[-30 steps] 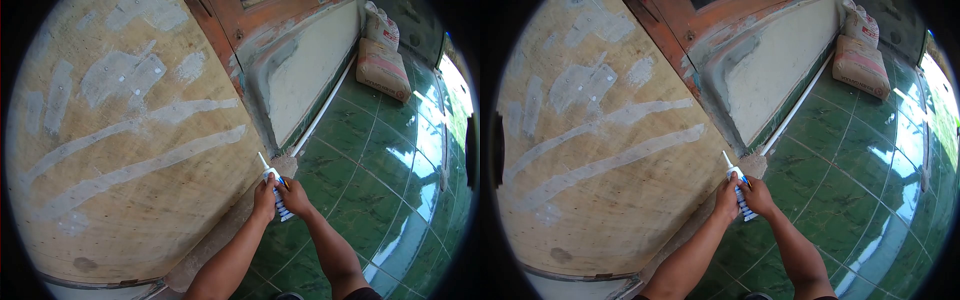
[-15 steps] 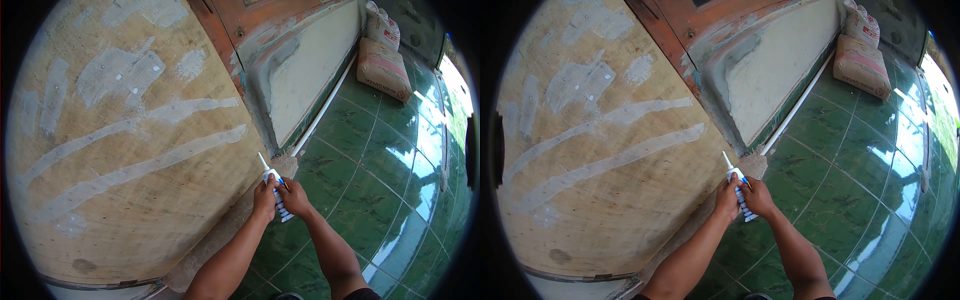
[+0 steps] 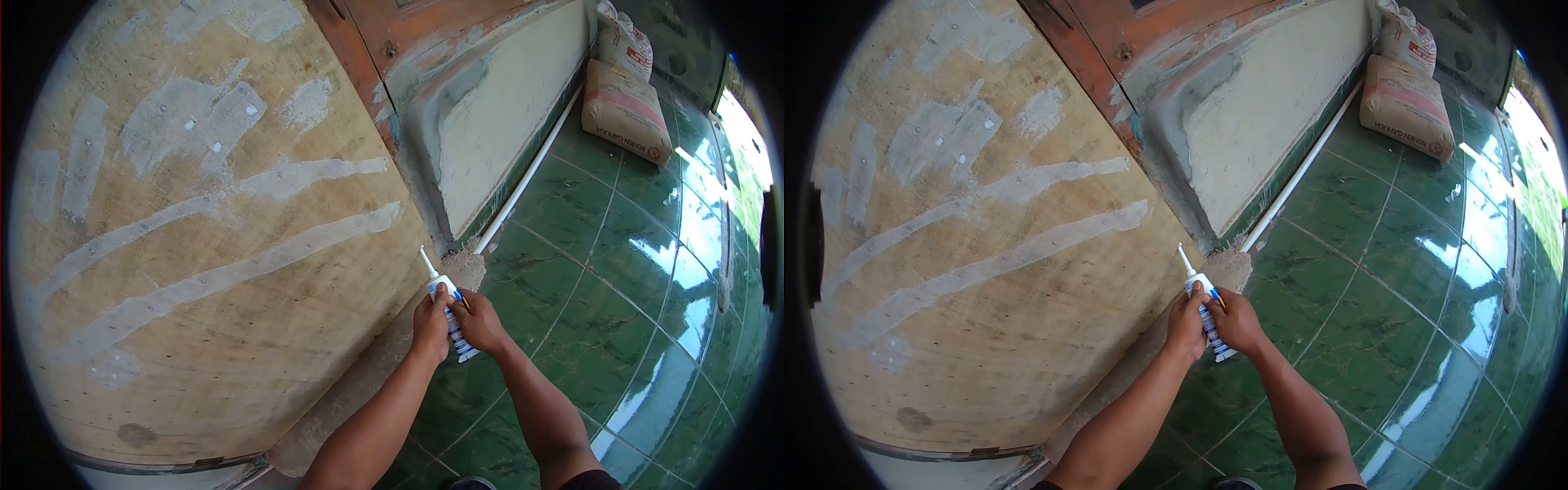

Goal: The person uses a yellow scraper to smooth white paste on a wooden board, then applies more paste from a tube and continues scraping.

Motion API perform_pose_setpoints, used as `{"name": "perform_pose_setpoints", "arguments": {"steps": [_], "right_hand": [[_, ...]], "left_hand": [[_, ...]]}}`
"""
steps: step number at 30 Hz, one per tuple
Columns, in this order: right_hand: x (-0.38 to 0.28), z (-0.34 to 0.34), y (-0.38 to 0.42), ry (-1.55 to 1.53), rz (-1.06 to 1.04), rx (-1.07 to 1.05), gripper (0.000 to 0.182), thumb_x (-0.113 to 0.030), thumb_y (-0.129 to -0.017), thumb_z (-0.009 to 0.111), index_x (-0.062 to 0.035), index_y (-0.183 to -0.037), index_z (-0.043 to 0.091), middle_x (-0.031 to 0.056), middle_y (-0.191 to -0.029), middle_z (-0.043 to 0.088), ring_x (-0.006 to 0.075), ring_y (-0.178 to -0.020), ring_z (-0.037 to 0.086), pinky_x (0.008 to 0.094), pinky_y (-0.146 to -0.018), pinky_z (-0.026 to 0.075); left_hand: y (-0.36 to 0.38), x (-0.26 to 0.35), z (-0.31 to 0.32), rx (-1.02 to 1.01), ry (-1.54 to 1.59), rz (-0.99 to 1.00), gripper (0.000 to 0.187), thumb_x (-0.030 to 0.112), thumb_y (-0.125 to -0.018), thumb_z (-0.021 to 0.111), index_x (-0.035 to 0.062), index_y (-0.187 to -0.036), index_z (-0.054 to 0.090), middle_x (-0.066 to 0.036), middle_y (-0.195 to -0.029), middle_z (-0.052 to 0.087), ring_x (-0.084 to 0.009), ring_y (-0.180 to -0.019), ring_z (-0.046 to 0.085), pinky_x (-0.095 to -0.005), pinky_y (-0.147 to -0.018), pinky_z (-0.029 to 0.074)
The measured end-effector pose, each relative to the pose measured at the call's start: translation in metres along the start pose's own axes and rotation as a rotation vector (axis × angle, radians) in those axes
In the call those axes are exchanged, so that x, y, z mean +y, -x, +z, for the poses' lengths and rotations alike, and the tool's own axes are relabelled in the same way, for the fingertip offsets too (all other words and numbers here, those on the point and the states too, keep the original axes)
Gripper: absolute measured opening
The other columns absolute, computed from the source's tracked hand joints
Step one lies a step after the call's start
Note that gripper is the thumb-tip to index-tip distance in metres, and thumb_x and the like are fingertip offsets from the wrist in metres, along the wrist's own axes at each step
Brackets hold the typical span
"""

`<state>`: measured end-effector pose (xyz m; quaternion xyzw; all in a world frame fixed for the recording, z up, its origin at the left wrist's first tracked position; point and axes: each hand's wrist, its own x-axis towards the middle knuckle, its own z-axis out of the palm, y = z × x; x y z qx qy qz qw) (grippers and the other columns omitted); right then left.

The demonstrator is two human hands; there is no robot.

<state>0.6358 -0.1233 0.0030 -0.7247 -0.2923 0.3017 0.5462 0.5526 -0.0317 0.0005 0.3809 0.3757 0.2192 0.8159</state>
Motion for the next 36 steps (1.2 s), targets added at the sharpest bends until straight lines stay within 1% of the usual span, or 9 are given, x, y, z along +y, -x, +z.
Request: {"name": "perform_pose_setpoints", "arguments": {"steps": [3, 6, 9, 14, 17, 20, 23, 30, 36], "right_hand": [[-0.007, 0.001, 0.004, 0.063, -0.051, 0.005, 0.031, -0.026, -0.104, 0.059, 0.003, -0.112, 0.065, 0.0222, -0.083, 0.067, 0.0287, -0.068, 0.06, 0.0425, -0.07, 0.05], [-0.023, 0.0, 0.013, 0.057, -0.076, -0.075, 0.031, -0.026, -0.104, 0.06, 0.0022, -0.113, 0.065, 0.0238, -0.083, 0.067, 0.0308, -0.068, 0.062, 0.043, -0.069, 0.05], [-0.025, 0.007, 0.018, 0.014, -0.118, -0.063, 0.028, -0.028, -0.1, 0.063, -0.0027, -0.111, 0.068, 0.0263, -0.085, 0.068, 0.0456, -0.077, 0.067, 0.0485, -0.069, 0.051], [-0.028, 0.011, 0.016, 0.011, -0.094, -0.053, 0.029, -0.028, -0.1, 0.063, -0.0019, -0.111, 0.068, 0.0268, -0.084, 0.068, 0.0461, -0.077, 0.067, 0.0492, -0.069, 0.05], [-0.029, 0.01, 0.016, 0.033, -0.094, -0.051, 0.029, -0.028, -0.101, 0.062, -0.0012, -0.111, 0.068, 0.0273, -0.085, 0.068, 0.0462, -0.078, 0.067, 0.0493, -0.069, 0.05], [-0.031, 0.011, 0.017, 0.015, -0.081, -0.058, 0.029, -0.027, -0.101, 0.061, -0.0005, -0.111, 0.068, 0.0277, -0.086, 0.068, 0.0462, -0.078, 0.067, 0.0493, -0.07, 0.051], [-0.029, 0.012, 0.017, -0.005, -0.085, -0.062, 0.029, -0.026, -0.102, 0.06, 0.0006, -0.112, 0.068, 0.0281, -0.087, 0.068, 0.0459, -0.079, 0.067, 0.0488, -0.071, 0.051], [-0.034, 0.009, 0.017, -0.019, -0.062, -0.073, 0.031, -0.026, -0.103, 0.06, 0.0022, -0.112, 0.068, 0.028, -0.087, 0.068, 0.0432, -0.076, 0.067, 0.0473, -0.072, 0.051], [-0.037, 0.003, 0.015, -0.034, -0.056, -0.097, 0.032, -0.028, -0.102, 0.06, 0.002, -0.111, 0.068, 0.0287, -0.088, 0.069, 0.0447, -0.078, 0.067, 0.0484, -0.073, 0.051]], "left_hand": [[0.006, 0.0, -0.004, -0.015, -0.016, 0.04, 0.03, 0.037, -0.107, 0.061, 0.0064, -0.107, 0.061, -0.004, -0.102, 0.064, -0.015, -0.094, 0.062, -0.0346, -0.086, 0.052], [0.025, 0.005, -0.006, -0.003, 0.024, 0.063, 0.032, 0.037, -0.108, 0.058, 0.0062, -0.114, 0.06, -0.005, -0.106, 0.063, -0.0154, -0.097, 0.063, -0.0348, -0.087, 0.052], [0.04, 0.017, -0.005, 0.009, 0.04, 0.067, 0.033, 0.038, -0.108, 0.058, 0.0065, -0.117, 0.06, -0.005, -0.107, 0.063, -0.0158, -0.099, 0.063, -0.0348, -0.087, 0.052], [0.033, 0.02, -0.013, 0.032, -0.021, 0.042, 0.037, 0.041, -0.107, 0.06, 0.0059, -0.12, 0.06, -0.004, -0.105, 0.063, -0.0161, -0.099, 0.063, -0.0349, -0.087, 0.052], [0.035, 0.019, -0.005, 0.088, 0.017, 0.082, 0.036, 0.042, -0.104, 0.065, 0.0059, -0.105, 0.061, -0.001, -0.095, 0.061, -0.0122, -0.089, 0.059, -0.0315, -0.081, 0.05], [0.035, 0.022, -0.007, 0.06, 0.009, 0.064, 0.034, 0.04, -0.103, 0.067, 0.007, -0.1, 0.061, 0.0, -0.092, 0.061, -0.0114, -0.086, 0.059, -0.0305, -0.079, 0.05], [0.035, 0.024, -0.008, 0.052, 0.029, 0.049, 0.032, 0.039, -0.103, 0.068, 0.0073, -0.099, 0.062, 0.0, -0.09, 0.061, -0.011, -0.086, 0.059, -0.0301, -0.079, 0.05], [0.035, 0.027, -0.004, 0.085, 0.015, 0.037, 0.035, 0.038, -0.103, 0.068, 0.0031, -0.111, 0.065, -0.002, -0.097, 0.064, -0.0127, -0.09, 0.061, -0.0315, -0.082, 0.05], [0.035, 0.028, -0.001, 0.086, 0.014, 0.032, 0.038, 0.039, -0.104, 0.065, 0.003, -0.116, 0.064, -0.003, -0.101, 0.064, -0.013, -0.092, 0.06, -0.0317, -0.083, 0.05]]}}
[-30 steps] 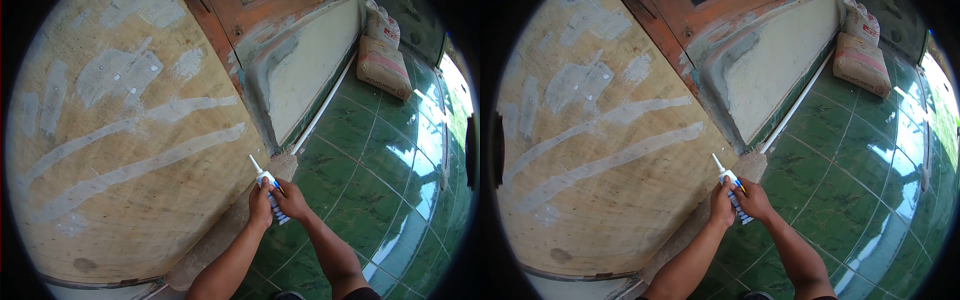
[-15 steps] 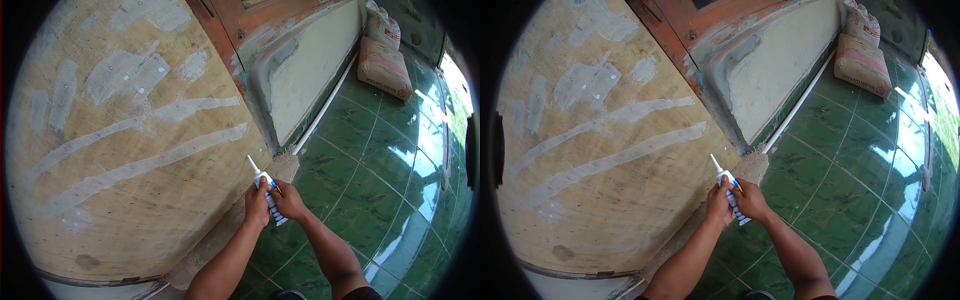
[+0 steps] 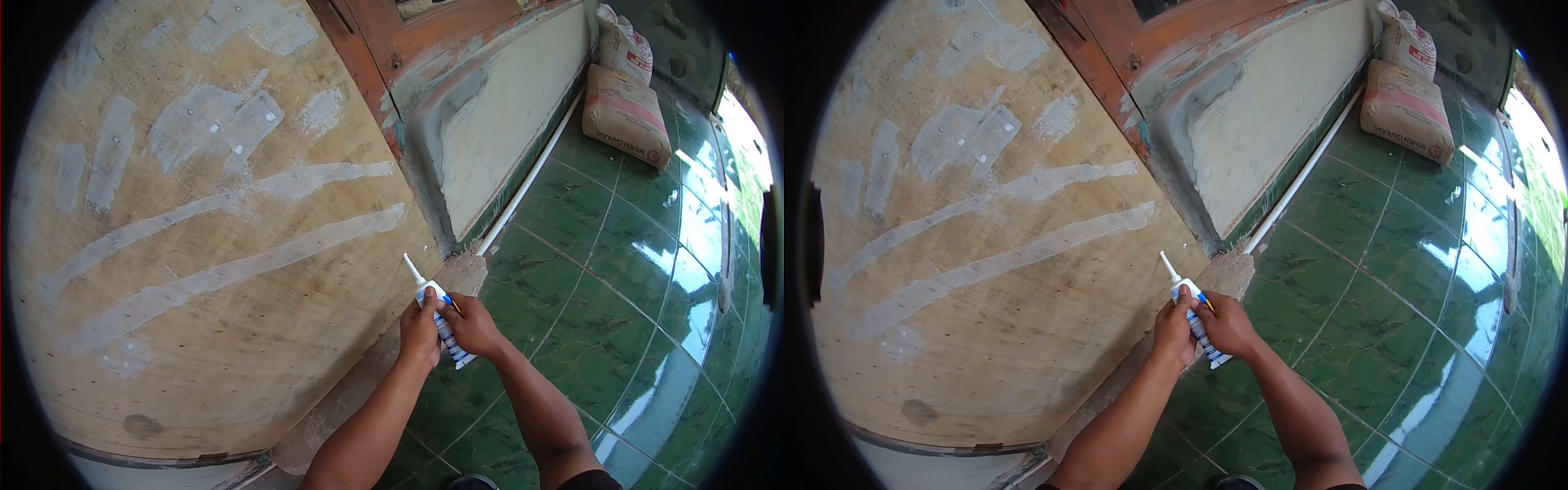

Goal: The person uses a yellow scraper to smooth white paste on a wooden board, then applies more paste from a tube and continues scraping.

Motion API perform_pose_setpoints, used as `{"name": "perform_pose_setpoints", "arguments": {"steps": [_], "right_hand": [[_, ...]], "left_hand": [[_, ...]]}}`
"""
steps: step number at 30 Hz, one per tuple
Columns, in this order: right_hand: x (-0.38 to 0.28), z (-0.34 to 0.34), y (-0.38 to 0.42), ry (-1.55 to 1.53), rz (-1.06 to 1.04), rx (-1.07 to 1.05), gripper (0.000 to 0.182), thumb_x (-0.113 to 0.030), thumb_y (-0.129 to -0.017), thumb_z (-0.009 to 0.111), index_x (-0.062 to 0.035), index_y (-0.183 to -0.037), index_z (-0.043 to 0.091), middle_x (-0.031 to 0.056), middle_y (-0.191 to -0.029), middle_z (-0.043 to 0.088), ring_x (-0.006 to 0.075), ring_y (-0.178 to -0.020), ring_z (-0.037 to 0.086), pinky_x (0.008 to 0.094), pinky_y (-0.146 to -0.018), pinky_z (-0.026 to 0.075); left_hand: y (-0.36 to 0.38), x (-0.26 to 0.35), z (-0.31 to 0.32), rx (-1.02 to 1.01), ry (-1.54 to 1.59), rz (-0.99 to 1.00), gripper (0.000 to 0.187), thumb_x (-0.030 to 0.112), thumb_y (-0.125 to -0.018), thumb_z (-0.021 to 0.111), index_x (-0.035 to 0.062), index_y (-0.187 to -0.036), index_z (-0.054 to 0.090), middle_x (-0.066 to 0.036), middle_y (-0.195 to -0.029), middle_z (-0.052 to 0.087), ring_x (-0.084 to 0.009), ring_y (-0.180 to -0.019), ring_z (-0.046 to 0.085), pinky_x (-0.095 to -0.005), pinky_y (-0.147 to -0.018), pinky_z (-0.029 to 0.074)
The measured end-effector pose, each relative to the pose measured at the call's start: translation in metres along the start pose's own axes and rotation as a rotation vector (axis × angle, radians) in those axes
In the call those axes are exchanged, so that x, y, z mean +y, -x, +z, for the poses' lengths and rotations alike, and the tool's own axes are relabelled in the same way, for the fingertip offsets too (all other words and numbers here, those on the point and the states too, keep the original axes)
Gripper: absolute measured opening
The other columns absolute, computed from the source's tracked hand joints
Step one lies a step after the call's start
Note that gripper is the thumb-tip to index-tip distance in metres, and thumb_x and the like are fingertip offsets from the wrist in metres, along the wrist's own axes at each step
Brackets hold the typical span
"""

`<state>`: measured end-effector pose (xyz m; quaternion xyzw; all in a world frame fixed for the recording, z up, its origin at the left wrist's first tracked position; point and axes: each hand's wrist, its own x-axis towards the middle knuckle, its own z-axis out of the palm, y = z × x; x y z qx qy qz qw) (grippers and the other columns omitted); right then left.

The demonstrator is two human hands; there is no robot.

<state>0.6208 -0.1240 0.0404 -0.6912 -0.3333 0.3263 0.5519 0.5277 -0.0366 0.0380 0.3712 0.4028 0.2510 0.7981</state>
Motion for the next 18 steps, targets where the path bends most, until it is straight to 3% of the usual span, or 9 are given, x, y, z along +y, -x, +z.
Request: {"name": "perform_pose_setpoints", "arguments": {"steps": [6, 12, 15, 18], "right_hand": [[-0.023, -0.007, 0.008, 0.221, -0.042, -0.097, 0.032, -0.032, -0.101, 0.06, -0.0002, -0.101, 0.067, 0.0275, -0.086, 0.069, 0.0487, -0.083, 0.066, 0.0531, -0.073, 0.05], [-0.038, 0.006, 0.023, 0.141, -0.067, -0.113, 0.029, -0.031, -0.101, 0.06, -0.0029, -0.103, 0.067, 0.0264, -0.084, 0.069, 0.0484, -0.082, 0.066, 0.0531, -0.072, 0.05], [-0.039, 0.012, 0.023, 0.132, -0.1, -0.094, 0.027, -0.026, -0.1, 0.059, -0.0001, -0.108, 0.066, 0.0253, -0.083, 0.068, 0.0435, -0.076, 0.067, 0.0483, -0.07, 0.051], [-0.041, 0.016, 0.022, 0.113, -0.103, -0.08, 0.028, -0.025, -0.1, 0.06, -0.0001, -0.11, 0.066, 0.0263, -0.085, 0.069, 0.0438, -0.078, 0.068, 0.048, -0.071, 0.051]], "left_hand": [[0.02, -0.004, -0.003, 0.023, 0.058, 0.011, 0.042, 0.047, -0.106, 0.058, 0.0061, -0.116, 0.059, -0.004, -0.104, 0.062, -0.0156, -0.098, 0.062, -0.0343, -0.087, 0.052], [0.051, 0.012, -0.005, 0.063, 0.023, 0.087, 0.038, 0.046, -0.107, 0.058, 0.0084, -0.105, 0.057, -0.001, -0.1, 0.06, -0.0125, -0.094, 0.06, -0.0327, -0.083, 0.052], [0.052, 0.019, -0.005, 0.065, 0.028, 0.115, 0.037, 0.045, -0.107, 0.059, 0.0076, -0.1, 0.059, -0.002, -0.096, 0.06, -0.0112, -0.089, 0.059, -0.0295, -0.078, 0.05], [0.046, 0.019, -0.012, 0.055, 0.018, 0.114, 0.037, 0.044, -0.106, 0.06, 0.0069, -0.101, 0.06, -0.002, -0.095, 0.061, -0.011, -0.089, 0.059, -0.0296, -0.078, 0.05]]}}
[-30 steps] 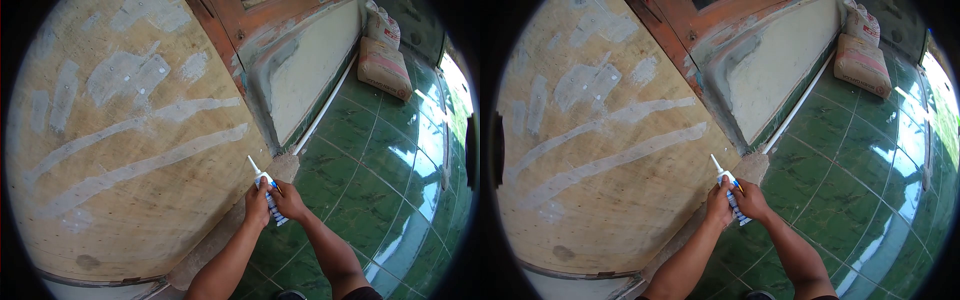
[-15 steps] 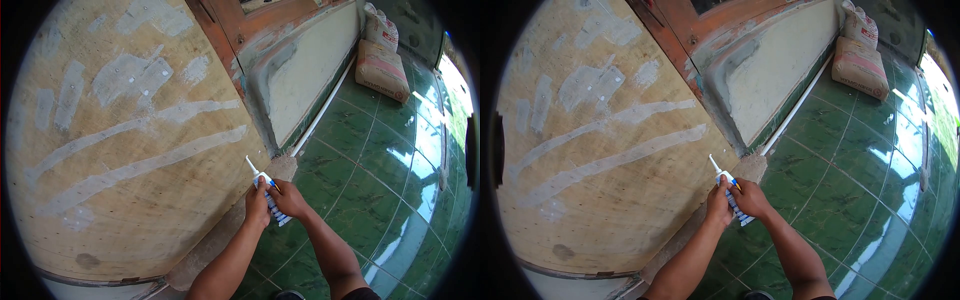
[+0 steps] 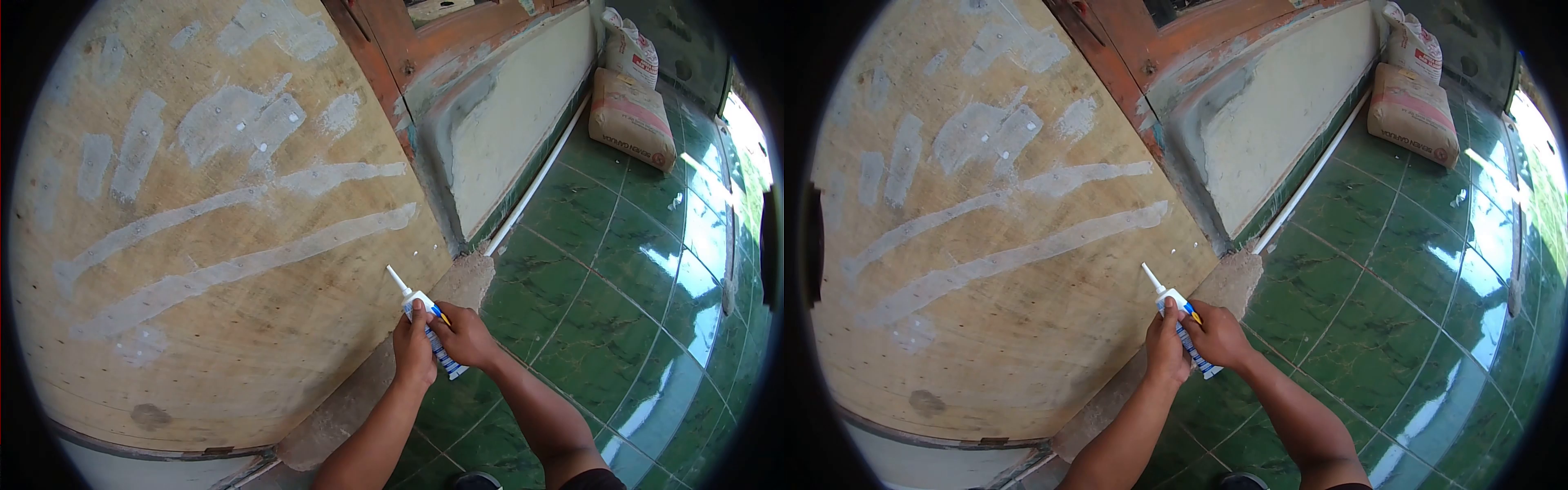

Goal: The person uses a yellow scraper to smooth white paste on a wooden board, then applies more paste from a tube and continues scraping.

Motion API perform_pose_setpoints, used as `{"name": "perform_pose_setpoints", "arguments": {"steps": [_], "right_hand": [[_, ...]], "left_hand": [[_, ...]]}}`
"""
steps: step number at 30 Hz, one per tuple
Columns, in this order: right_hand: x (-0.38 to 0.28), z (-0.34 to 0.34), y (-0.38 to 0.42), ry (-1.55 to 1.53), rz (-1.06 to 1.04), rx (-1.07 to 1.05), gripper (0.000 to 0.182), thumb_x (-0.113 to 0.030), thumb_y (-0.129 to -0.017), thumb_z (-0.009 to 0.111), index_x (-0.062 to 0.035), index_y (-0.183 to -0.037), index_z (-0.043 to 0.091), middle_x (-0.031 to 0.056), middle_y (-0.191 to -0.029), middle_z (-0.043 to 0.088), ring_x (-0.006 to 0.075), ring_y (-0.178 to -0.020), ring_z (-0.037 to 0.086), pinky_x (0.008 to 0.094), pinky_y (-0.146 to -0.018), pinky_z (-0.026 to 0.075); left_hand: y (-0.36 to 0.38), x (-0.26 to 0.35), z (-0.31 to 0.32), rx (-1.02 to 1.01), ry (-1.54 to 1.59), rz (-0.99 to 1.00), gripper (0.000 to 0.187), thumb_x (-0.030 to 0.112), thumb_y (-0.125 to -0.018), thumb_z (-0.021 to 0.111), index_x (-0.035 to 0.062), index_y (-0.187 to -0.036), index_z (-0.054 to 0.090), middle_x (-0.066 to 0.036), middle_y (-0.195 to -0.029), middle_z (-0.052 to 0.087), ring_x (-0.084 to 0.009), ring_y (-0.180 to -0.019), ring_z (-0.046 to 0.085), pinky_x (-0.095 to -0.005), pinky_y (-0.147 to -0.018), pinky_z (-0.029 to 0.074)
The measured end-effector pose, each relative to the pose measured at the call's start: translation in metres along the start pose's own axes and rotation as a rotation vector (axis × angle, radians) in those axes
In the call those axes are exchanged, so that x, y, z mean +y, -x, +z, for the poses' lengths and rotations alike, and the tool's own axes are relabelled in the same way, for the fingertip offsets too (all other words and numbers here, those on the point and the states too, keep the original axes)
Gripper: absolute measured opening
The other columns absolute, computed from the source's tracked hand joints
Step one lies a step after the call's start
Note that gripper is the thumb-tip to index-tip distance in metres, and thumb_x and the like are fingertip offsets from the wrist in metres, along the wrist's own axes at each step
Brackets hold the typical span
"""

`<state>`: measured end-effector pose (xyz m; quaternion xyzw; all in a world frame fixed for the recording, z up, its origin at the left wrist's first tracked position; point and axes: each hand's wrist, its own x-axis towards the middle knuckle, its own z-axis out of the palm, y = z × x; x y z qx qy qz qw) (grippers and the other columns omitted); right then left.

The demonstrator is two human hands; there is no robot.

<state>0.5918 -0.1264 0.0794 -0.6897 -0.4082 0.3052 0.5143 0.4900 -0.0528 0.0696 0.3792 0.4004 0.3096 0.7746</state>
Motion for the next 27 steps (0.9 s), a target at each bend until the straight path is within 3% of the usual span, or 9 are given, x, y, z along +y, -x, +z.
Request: {"name": "perform_pose_setpoints", "arguments": {"steps": [9, 18, 21, 24, 27], "right_hand": [[0.009, 0.007, -0.003, -0.015, 0.005, -0.014, 0.032, -0.024, -0.103, 0.058, 0.003, -0.12, 0.065, 0.0272, -0.086, 0.07, 0.042, -0.077, 0.07, 0.0463, -0.071, 0.052], [0.016, 0.013, -0.004, -0.087, 0.075, -0.05, 0.035, -0.026, -0.105, 0.057, 0.0043, -0.121, 0.064, 0.0238, -0.086, 0.07, 0.029, -0.075, 0.068, 0.0437, -0.072, 0.052], [0.007, 0.009, -0.002, -0.106, 0.092, -0.054, 0.036, -0.027, -0.106, 0.056, 0.0047, -0.121, 0.064, 0.0239, -0.085, 0.07, 0.0286, -0.076, 0.069, 0.0436, -0.073, 0.052], [-0.001, 0.003, -0.003, -0.05, 0.099, -0.078, 0.037, -0.03, -0.105, 0.056, 0.0033, -0.118, 0.065, 0.0239, -0.084, 0.069, 0.0321, -0.075, 0.069, 0.0449, -0.072, 0.052], [-0.026, -0.012, -0.001, 0.15, 0.034, -0.156, 0.035, -0.032, -0.102, 0.058, 0.0024, -0.098, 0.066, 0.0268, -0.083, 0.069, 0.0464, -0.079, 0.067, 0.0523, -0.071, 0.05]], "left_hand": [[-0.004, 0.002, -0.004, -0.005, -0.02, 0.01, 0.035, 0.04, -0.105, 0.064, 0.0046, -0.105, 0.063, -0.002, -0.094, 0.062, -0.0114, -0.086, 0.059, -0.03, -0.076, 0.048], [-0.005, 0.009, -0.001, 0.066, -0.097, 0.018, 0.035, 0.036, -0.104, 0.067, 0.0006, -0.107, 0.066, -0.003, -0.094, 0.064, -0.0119, -0.082, 0.059, -0.0304, -0.075, 0.049], [-0.006, 0.01, -0.002, 0.054, -0.121, 0.002, 0.037, 0.036, -0.105, 0.066, -0.0001, -0.11, 0.066, -0.003, -0.095, 0.065, -0.0123, -0.085, 0.059, -0.0307, -0.078, 0.049], [0.001, 0.014, 0.002, 0.058, -0.097, -0.026, 0.038, 0.039, -0.106, 0.063, 0.0006, -0.111, 0.065, -0.004, -0.097, 0.064, -0.0124, -0.089, 0.059, -0.0306, -0.081, 0.049], [0.018, 0.011, 0.004, 0.09, 0.055, -0.01, 0.039, 0.041, -0.107, 0.06, 0.002, -0.11, 0.064, -0.004, -0.097, 0.064, -0.0129, -0.092, 0.059, -0.0304, -0.084, 0.048]]}}
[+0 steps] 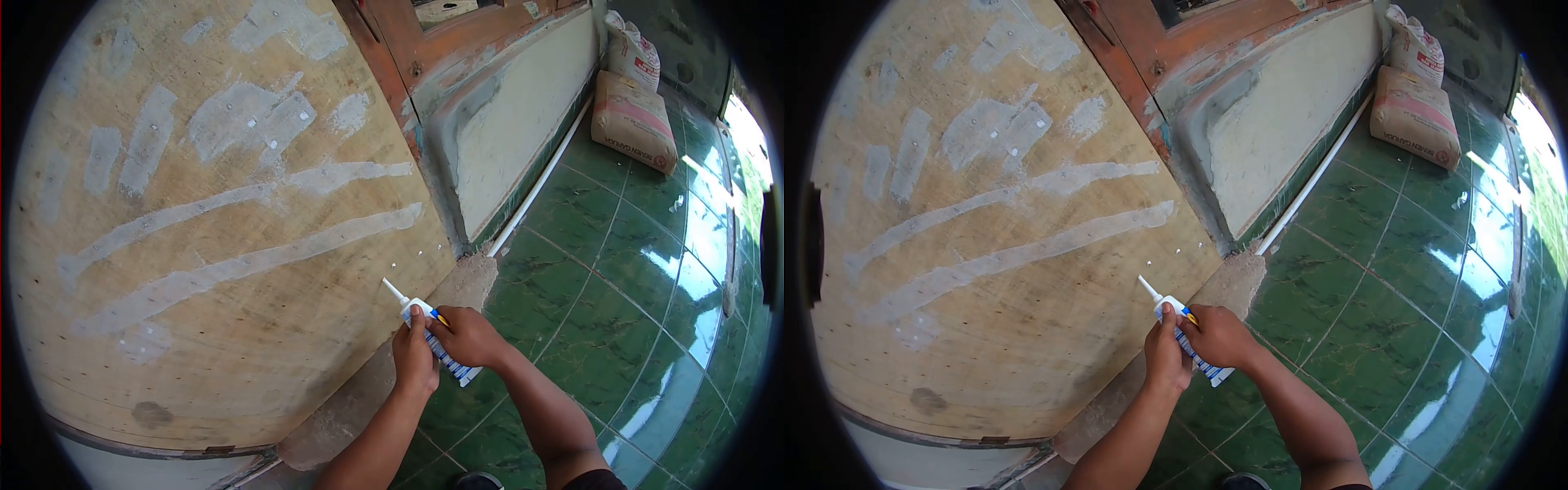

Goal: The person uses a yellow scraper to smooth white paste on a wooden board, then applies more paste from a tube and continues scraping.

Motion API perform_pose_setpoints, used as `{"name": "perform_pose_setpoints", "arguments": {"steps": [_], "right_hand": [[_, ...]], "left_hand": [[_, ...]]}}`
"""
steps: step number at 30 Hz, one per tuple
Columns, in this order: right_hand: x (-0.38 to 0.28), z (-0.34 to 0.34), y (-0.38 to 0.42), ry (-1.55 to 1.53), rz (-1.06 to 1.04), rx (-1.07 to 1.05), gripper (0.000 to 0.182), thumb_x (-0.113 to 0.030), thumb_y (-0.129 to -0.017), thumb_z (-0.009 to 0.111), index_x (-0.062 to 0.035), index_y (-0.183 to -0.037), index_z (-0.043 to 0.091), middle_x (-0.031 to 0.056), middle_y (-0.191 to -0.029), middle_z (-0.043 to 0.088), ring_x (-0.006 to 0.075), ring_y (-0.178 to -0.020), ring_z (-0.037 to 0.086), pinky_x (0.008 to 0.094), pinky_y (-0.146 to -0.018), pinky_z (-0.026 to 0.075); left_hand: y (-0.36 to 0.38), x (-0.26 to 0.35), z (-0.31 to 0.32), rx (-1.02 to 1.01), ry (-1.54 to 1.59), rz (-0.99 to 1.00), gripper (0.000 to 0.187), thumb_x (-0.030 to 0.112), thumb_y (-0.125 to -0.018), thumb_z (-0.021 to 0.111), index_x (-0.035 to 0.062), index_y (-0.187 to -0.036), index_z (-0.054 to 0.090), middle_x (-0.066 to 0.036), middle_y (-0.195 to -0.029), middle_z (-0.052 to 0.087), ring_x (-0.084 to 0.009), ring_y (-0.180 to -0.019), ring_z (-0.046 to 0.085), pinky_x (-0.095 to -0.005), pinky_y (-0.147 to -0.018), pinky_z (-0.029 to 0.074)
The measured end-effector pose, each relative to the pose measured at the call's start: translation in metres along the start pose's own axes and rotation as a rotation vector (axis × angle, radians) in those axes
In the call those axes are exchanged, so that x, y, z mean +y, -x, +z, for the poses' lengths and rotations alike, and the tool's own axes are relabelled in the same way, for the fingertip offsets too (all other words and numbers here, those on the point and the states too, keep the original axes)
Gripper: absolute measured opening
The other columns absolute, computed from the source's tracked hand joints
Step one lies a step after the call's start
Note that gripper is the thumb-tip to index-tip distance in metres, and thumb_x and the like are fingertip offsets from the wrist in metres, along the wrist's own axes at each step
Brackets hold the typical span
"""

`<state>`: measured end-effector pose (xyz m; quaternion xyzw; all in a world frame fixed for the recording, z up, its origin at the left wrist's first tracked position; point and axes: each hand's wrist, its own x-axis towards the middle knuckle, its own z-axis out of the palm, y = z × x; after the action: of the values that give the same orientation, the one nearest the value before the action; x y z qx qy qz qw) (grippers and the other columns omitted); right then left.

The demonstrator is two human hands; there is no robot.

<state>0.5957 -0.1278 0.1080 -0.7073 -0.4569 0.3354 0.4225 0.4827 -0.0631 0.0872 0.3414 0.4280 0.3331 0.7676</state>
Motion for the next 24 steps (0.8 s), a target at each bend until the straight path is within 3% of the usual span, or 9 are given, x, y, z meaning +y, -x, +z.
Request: {"name": "perform_pose_setpoints", "arguments": {"steps": [4, 7, 18, 21, 24], "right_hand": [[-0.015, 0.009, 0.011, -0.105, -0.027, 0.044, 0.032, -0.03, -0.102, 0.058, 0.0005, -0.096, 0.066, 0.0255, -0.08, 0.068, 0.0452, -0.077, 0.066, 0.0516, -0.069, 0.049], [-0.018, 0.018, 0.011, -0.139, -0.067, 0.053, 0.033, -0.031, -0.104, 0.057, 0.0004, -0.099, 0.066, 0.024, -0.079, 0.067, 0.0406, -0.071, 0.065, 0.0481, -0.067, 0.049], [-0.024, 0.027, 0.008, -0.201, -0.053, 0.054, 0.031, -0.029, -0.104, 0.058, 0.0014, -0.105, 0.066, 0.0244, -0.081, 0.067, 0.0371, -0.073, 0.066, 0.046, -0.07, 0.049], [-0.02, 0.031, 0.006, -0.239, -0.037, 0.025, 0.037, -0.031, -0.104, 0.057, 0.002, -0.116, 0.068, 0.0268, -0.084, 0.069, 0.0452, -0.079, 0.069, 0.0498, -0.071, 0.051], [-0.021, 0.031, 0.006, -0.259, -0.025, 0.021, 0.039, -0.032, -0.104, 0.058, 0.0035, -0.116, 0.067, 0.027, -0.085, 0.07, 0.0435, -0.079, 0.069, 0.0487, -0.072, 0.051]], "left_hand": [[0.019, 0.018, -0.003, -0.016, -0.077, 0.088, 0.038, 0.043, -0.107, 0.06, 0.0058, -0.098, 0.061, -0.002, -0.092, 0.062, -0.0103, -0.084, 0.058, -0.028, -0.074, 0.048], [0.021, 0.024, -0.012, -0.016, -0.064, 0.08, 0.04, 0.043, -0.105, 0.063, 0.0032, -0.108, 0.059, -0.002, -0.096, 0.062, -0.011, -0.089, 0.061, -0.0295, -0.079, 0.052], [0.015, 0.031, -0.021, -0.01, -0.084, 0.109, 0.037, 0.039, -0.104, 0.066, 0.0025, -0.106, 0.062, -0.003, -0.097, 0.064, -0.0126, -0.09, 0.062, -0.0306, -0.08, 0.051], [0.015, 0.034, -0.024, 0.003, -0.126, 0.113, 0.035, 0.037, -0.104, 0.067, 0.0024, -0.106, 0.063, -0.004, -0.097, 0.065, -0.0132, -0.09, 0.062, -0.031, -0.08, 0.051], [0.019, 0.039, -0.017, 0.025, -0.136, 0.109, 0.037, 0.038, -0.104, 0.067, 0.0007, -0.105, 0.066, -0.004, -0.093, 0.064, -0.0117, -0.087, 0.058, -0.03, -0.079, 0.048]]}}
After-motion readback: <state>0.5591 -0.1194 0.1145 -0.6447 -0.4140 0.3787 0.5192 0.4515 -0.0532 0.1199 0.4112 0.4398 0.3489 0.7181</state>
